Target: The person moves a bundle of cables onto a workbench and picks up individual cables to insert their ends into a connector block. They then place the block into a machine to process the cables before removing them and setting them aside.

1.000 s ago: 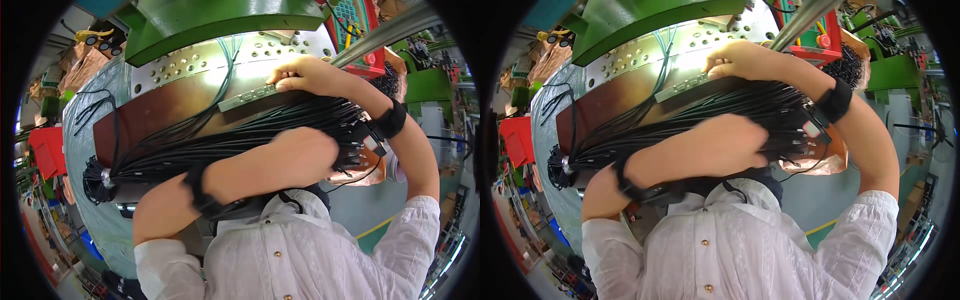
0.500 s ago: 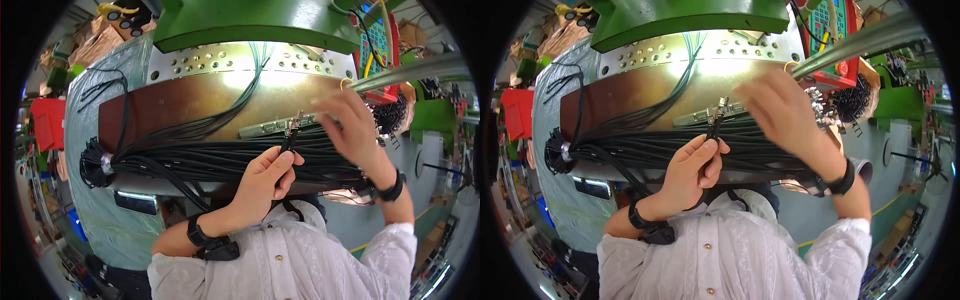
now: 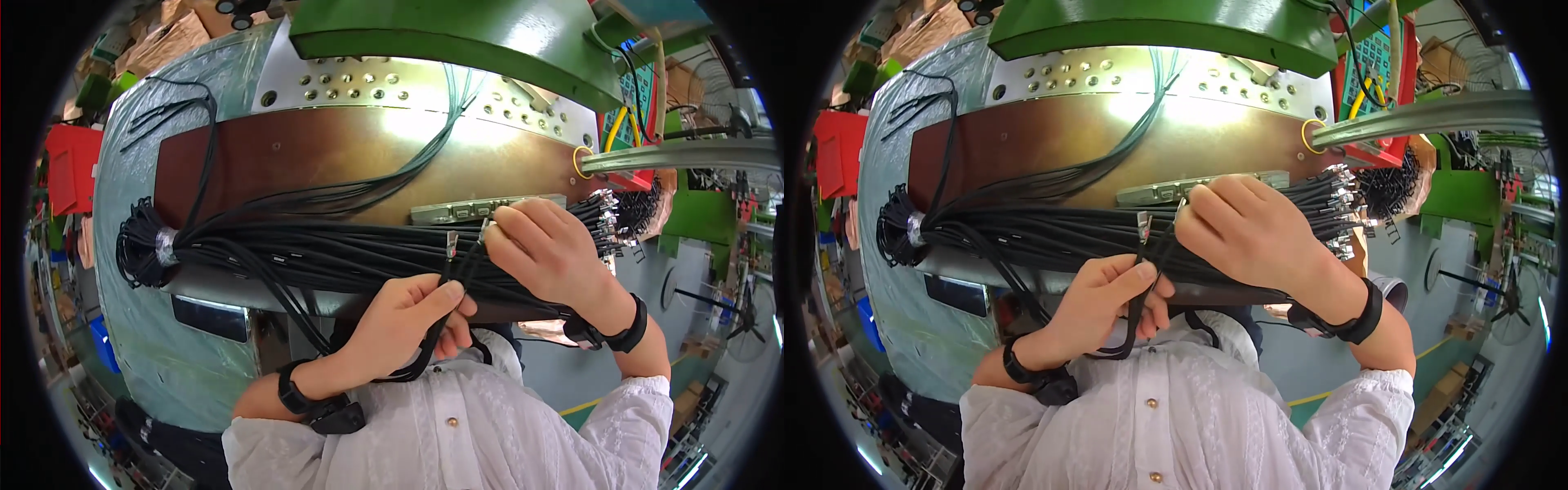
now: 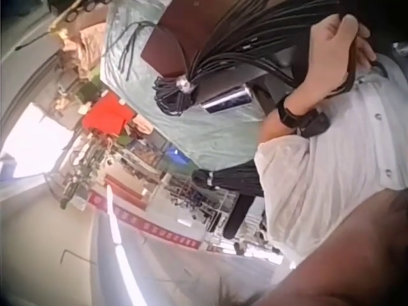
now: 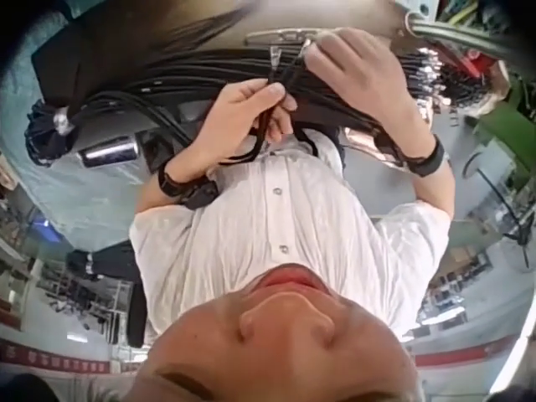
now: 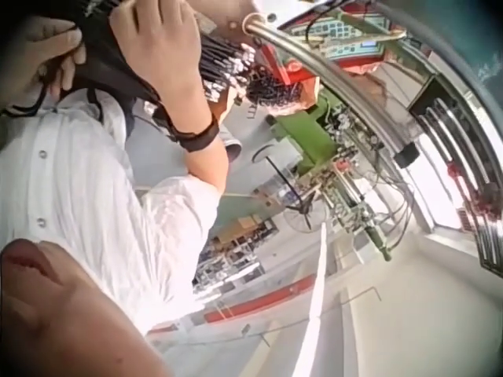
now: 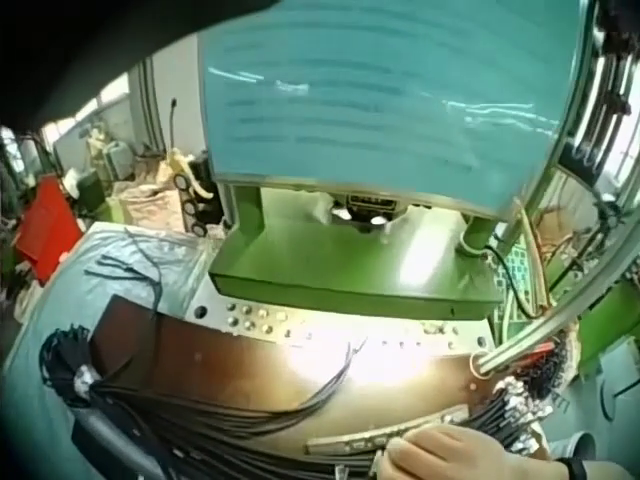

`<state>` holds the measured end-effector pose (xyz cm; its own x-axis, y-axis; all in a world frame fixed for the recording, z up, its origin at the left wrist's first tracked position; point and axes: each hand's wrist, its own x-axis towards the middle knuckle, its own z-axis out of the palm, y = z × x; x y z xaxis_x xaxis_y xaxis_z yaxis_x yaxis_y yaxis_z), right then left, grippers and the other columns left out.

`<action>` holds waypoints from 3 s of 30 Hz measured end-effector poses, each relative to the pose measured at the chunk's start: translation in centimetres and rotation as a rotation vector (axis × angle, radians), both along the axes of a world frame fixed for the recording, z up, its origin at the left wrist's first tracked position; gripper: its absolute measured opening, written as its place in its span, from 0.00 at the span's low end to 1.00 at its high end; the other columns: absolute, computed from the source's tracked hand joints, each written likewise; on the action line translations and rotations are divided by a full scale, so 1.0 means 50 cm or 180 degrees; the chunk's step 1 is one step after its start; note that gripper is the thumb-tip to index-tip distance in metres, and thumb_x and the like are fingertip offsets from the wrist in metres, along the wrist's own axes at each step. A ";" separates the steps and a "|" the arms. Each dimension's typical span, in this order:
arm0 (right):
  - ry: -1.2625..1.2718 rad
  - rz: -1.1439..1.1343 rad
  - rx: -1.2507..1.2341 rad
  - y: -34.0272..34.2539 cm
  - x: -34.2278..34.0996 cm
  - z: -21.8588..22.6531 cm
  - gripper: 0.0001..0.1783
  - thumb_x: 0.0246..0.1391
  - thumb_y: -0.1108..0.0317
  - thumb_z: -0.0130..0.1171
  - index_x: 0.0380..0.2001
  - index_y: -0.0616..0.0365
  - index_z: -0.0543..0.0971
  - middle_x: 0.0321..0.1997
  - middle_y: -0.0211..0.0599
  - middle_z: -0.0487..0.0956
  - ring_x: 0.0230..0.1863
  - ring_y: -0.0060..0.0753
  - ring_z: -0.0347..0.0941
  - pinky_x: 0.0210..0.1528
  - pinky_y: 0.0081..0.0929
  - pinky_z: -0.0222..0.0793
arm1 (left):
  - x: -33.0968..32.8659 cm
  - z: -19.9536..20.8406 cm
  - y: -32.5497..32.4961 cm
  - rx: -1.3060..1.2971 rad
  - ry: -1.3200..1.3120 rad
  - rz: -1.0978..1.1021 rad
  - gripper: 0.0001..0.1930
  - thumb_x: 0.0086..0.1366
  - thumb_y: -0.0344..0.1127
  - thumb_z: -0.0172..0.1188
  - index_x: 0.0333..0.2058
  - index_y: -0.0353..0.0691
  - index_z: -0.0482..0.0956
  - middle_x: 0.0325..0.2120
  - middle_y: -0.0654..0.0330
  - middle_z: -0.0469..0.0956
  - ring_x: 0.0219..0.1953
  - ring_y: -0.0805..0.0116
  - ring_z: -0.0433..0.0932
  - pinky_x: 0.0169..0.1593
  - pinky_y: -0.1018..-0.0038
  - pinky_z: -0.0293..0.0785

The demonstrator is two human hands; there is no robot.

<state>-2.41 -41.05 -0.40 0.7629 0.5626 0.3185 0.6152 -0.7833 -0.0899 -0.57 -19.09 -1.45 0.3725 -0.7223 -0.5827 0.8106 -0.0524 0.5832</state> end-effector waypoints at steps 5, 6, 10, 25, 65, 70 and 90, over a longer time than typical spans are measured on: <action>0.0507 -0.0624 0.1172 0.017 0.016 -0.044 0.09 0.39 0.78 0.58 0.28 0.62 0.72 0.33 0.39 0.75 0.32 0.38 0.73 0.33 0.28 0.70 | 0.008 -0.005 0.013 0.0129 -0.1713 0.0936 0.14 0.69 0.35 0.42 0.33 0.30 0.72 0.22 0.55 0.76 0.23 0.72 0.74 0.30 0.79 0.71; 0.0722 -0.0830 0.1799 0.020 0.022 -0.055 0.08 0.40 0.80 0.58 0.27 0.62 0.71 0.33 0.39 0.75 0.32 0.38 0.73 0.33 0.29 0.70 | 0.012 -0.006 0.010 0.0161 -0.2482 0.1351 0.15 0.69 0.35 0.41 0.34 0.30 0.72 0.22 0.55 0.76 0.23 0.72 0.74 0.31 0.78 0.72; 0.1343 -0.1035 0.2152 0.036 0.027 -0.060 0.09 0.40 0.85 0.57 0.26 0.63 0.70 0.34 0.41 0.76 0.32 0.41 0.73 0.33 0.29 0.70 | 0.031 0.044 -0.008 -0.0605 0.0031 0.0557 0.17 0.69 0.37 0.37 0.34 0.29 0.70 0.20 0.48 0.75 0.20 0.66 0.74 0.28 0.73 0.72; 0.0197 -0.0834 0.1579 0.019 0.022 -0.023 0.09 0.40 0.81 0.58 0.27 0.61 0.71 0.34 0.40 0.77 0.31 0.43 0.75 0.32 0.30 0.71 | -0.002 0.025 -0.028 -0.0480 -0.1246 0.0150 0.19 0.71 0.38 0.34 0.45 0.28 0.69 0.19 0.54 0.75 0.20 0.70 0.74 0.27 0.78 0.70; -0.0253 -0.0673 0.1143 -0.059 -0.035 -0.001 0.10 0.36 0.79 0.60 0.28 0.60 0.76 0.31 0.39 0.77 0.30 0.40 0.74 0.31 0.30 0.71 | 0.085 0.106 -0.118 0.0140 -0.1510 -0.2278 0.19 0.68 0.41 0.41 0.34 0.33 0.77 0.14 0.65 0.75 0.15 0.81 0.67 0.22 0.83 0.64; -0.0233 -0.0319 0.0938 -0.041 -0.028 0.028 0.09 0.38 0.81 0.58 0.28 0.61 0.75 0.32 0.40 0.77 0.32 0.42 0.75 0.33 0.31 0.72 | 0.091 0.102 -0.125 0.0128 -0.0938 -0.1959 0.18 0.68 0.41 0.44 0.34 0.32 0.77 0.13 0.66 0.75 0.15 0.82 0.67 0.22 0.82 0.64; 0.0637 -0.1385 0.0935 -0.083 -0.035 -0.068 0.12 0.39 0.86 0.53 0.30 0.62 0.70 0.36 0.41 0.74 0.35 0.44 0.73 0.37 0.29 0.70 | 0.174 0.084 -0.050 0.0674 -0.2981 -0.1661 0.14 0.64 0.36 0.50 0.44 0.34 0.76 0.27 0.57 0.79 0.30 0.72 0.78 0.38 0.79 0.72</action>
